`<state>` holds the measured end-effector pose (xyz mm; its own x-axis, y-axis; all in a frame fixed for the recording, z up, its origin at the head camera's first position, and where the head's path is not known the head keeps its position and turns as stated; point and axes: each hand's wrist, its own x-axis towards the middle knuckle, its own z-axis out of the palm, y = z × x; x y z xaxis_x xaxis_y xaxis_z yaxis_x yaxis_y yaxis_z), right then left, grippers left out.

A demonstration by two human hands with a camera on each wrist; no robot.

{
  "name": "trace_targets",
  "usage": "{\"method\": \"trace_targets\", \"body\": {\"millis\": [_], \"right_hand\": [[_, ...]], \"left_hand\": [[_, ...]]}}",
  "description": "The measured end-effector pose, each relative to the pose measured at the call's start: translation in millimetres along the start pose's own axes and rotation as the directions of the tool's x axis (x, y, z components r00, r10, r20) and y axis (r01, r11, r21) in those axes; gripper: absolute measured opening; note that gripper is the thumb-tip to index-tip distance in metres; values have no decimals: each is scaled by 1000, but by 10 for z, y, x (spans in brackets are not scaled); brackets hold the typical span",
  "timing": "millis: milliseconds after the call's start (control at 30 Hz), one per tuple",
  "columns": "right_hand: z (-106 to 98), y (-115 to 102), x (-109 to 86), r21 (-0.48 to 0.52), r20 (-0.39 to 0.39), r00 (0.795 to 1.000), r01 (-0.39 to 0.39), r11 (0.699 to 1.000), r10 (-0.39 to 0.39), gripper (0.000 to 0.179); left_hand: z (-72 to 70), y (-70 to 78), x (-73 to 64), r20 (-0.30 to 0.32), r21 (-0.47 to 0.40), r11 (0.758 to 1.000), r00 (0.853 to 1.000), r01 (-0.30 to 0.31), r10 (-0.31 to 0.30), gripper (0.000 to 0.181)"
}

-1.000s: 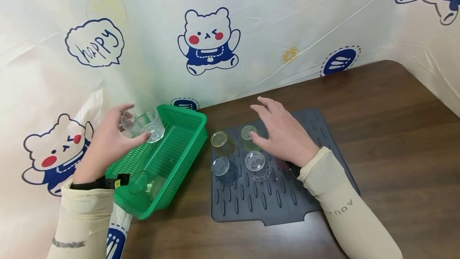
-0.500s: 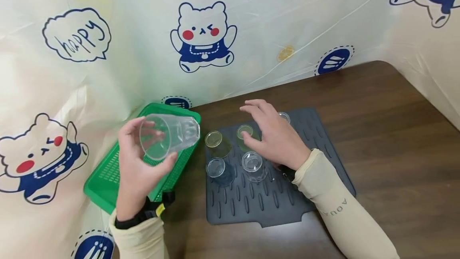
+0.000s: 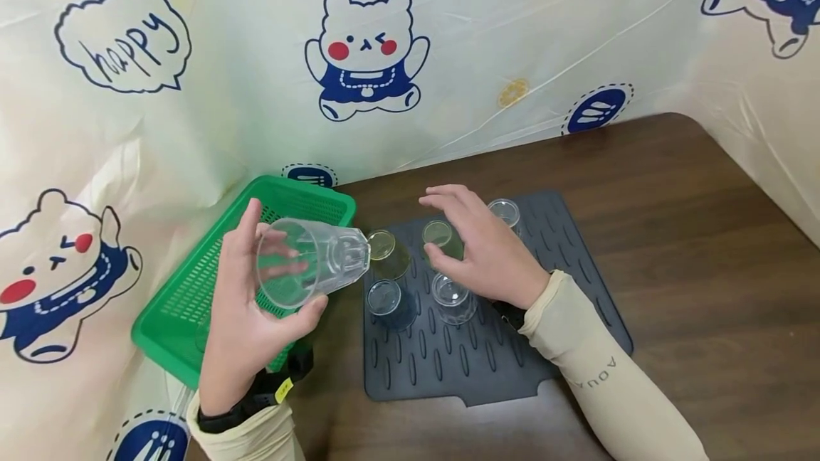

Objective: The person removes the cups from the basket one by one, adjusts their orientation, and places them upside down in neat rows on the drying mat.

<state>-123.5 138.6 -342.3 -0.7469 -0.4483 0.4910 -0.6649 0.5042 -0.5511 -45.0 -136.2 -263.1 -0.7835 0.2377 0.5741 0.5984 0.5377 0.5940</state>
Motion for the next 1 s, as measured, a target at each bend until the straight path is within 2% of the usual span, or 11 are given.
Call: {"method": "trace_targets", "body": {"millis": [167,300,400,533,700,833,1000], "right_hand": [[24,-1,-15,14,14,1000,1,1000,-1,58],[27,-6,-20,25,23,1000,1,1000,-2,61],[38,-13,-12,30,39,999,3,1000,-4,65],[53,-24,0,50,55,998,7,999,-10,68],[69,-47,-7,122,88,995,32,992,-43,72],[74,-72,-12,183,97,992,63,981,-82,76],[75,-104,-5,231,93,989,89,969,-113,77]], "left_hand": [[43,-93,-25,34,-21,999,999,38,-37,109],[84,-187,-55,55,-26,997,996,75,-74,100],[94,-177,-55,62,-37,996,995,86,-83,93],[89,-70,-25,61,-64,996,997,60,-56,90],[105,-26,-5,56,-68,998,998,15,-11,91],[122,-46,1,63,-118,993,998,-3,11,90],[175,-199,-51,83,-123,992,996,-3,14,94]]}}
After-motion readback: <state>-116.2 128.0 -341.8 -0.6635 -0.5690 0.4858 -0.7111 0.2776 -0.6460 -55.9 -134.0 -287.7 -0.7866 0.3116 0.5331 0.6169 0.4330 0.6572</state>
